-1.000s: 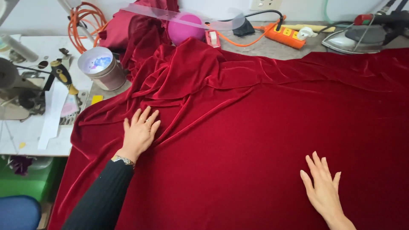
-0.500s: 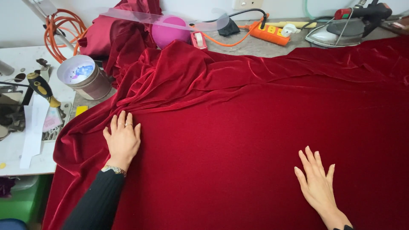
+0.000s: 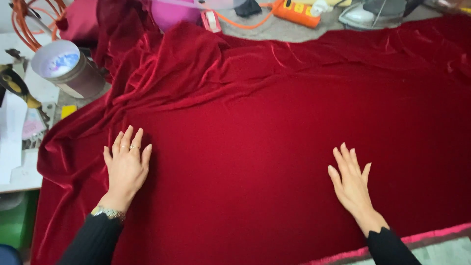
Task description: The person smooths a large piece of red velvet fabric on a work table. They use a yellow ruler to measure the fabric and a white chalk to mark a line along the ruler's edge.
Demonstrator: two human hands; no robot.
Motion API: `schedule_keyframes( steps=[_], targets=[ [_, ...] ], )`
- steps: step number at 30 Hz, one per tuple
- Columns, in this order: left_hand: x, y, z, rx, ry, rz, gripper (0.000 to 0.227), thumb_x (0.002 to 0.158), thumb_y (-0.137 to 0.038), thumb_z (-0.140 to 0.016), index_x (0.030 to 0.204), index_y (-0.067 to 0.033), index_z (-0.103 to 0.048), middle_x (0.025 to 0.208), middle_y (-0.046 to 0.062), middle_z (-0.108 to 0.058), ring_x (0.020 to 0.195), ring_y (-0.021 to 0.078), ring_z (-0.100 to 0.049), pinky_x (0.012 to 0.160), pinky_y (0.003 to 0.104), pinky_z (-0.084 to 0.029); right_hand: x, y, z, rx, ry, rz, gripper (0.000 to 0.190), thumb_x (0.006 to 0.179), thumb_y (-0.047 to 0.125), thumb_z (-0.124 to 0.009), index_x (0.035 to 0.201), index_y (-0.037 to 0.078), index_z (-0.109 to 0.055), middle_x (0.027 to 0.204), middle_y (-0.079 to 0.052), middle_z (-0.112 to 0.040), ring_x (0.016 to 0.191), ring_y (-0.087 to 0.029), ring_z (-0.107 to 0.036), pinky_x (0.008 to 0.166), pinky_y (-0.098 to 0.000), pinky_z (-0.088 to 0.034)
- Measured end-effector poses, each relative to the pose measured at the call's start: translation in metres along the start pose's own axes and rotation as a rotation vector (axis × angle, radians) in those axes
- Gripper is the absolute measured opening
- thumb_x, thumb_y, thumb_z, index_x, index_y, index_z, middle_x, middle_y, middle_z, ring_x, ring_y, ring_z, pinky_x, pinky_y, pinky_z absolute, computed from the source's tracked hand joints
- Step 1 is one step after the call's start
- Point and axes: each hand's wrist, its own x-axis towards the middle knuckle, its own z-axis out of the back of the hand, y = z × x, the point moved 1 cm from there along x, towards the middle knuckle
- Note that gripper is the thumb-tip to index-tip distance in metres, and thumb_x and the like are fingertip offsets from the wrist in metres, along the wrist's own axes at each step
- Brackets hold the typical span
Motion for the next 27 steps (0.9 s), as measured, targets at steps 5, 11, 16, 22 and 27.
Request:
schedule_keyframes(
  steps=[5, 11, 16, 22, 27],
  targets=[
    [-0.074, -0.01, 0.026, 0.006, 0.101, 0.001, 0.051, 0.101, -0.042, -0.039, 0.148, -0.0209, -0.041, 0.154, 0.008, -0.037, 0.143, 0.0301, -0.029, 0.11, 0.066, -0.023, -0.017, -0.017, 0.007, -0.046, -0.037, 0.008, 0.052, 0.102, 0.033, -0.035, 0.151, 0.015, -0.029, 0.161, -0.011, -0.018, 0.147, -0.033, -0.013, 0.11, -0.0713, -0.005],
    [-0.169, 0.003, 0.039, 0.081, 0.022, 0.009, 0.059, 0.093, -0.042, -0.044, 0.146, -0.0181, -0.042, 0.154, 0.008, -0.039, 0.144, 0.0312, -0.031, 0.105, 0.069, -0.026, -0.048, -0.005, 0.015, 0.008, -0.01, 0.037, 0.057, 0.098, 0.033, -0.034, 0.148, 0.007, -0.031, 0.159, -0.015, -0.019, 0.147, -0.037, -0.011, 0.108, -0.0687, 0.002],
    [-0.217, 0.012, 0.048, 0.101, 0.166, 0.193, 0.067, 0.09, -0.053, -0.035, 0.151, -0.0241, -0.028, 0.16, 0.006, -0.023, 0.148, 0.0338, -0.015, 0.105, 0.073, -0.016, -0.07, -0.007, 0.006, -0.044, -0.005, 0.107, 0.057, 0.096, 0.033, -0.038, 0.148, 0.011, -0.031, 0.159, -0.014, -0.02, 0.147, -0.038, -0.013, 0.107, -0.0713, -0.001],
    [-0.244, 0.029, 0.043, 0.102, 0.189, 0.276, 0.069, 0.09, -0.055, -0.032, 0.153, -0.0274, -0.019, 0.162, 0.003, -0.013, 0.147, 0.0352, -0.009, 0.106, 0.071, -0.008, -0.081, -0.011, 0.003, -0.047, 0.039, 0.062, 0.06, 0.096, 0.04, -0.034, 0.149, 0.012, -0.029, 0.16, -0.014, -0.017, 0.147, -0.036, -0.01, 0.108, -0.0696, 0.002],
    [-0.248, 0.032, 0.042, 0.055, 0.169, 0.287, 0.07, 0.09, -0.054, -0.032, 0.153, -0.0262, -0.018, 0.162, 0.003, -0.011, 0.148, 0.0335, -0.007, 0.106, 0.072, -0.005, -0.082, -0.013, 0.005, -0.026, 0.04, 0.052, 0.06, 0.096, 0.04, -0.033, 0.149, 0.012, -0.028, 0.16, -0.014, -0.016, 0.147, -0.037, -0.008, 0.108, -0.0692, 0.003]
  ],
)
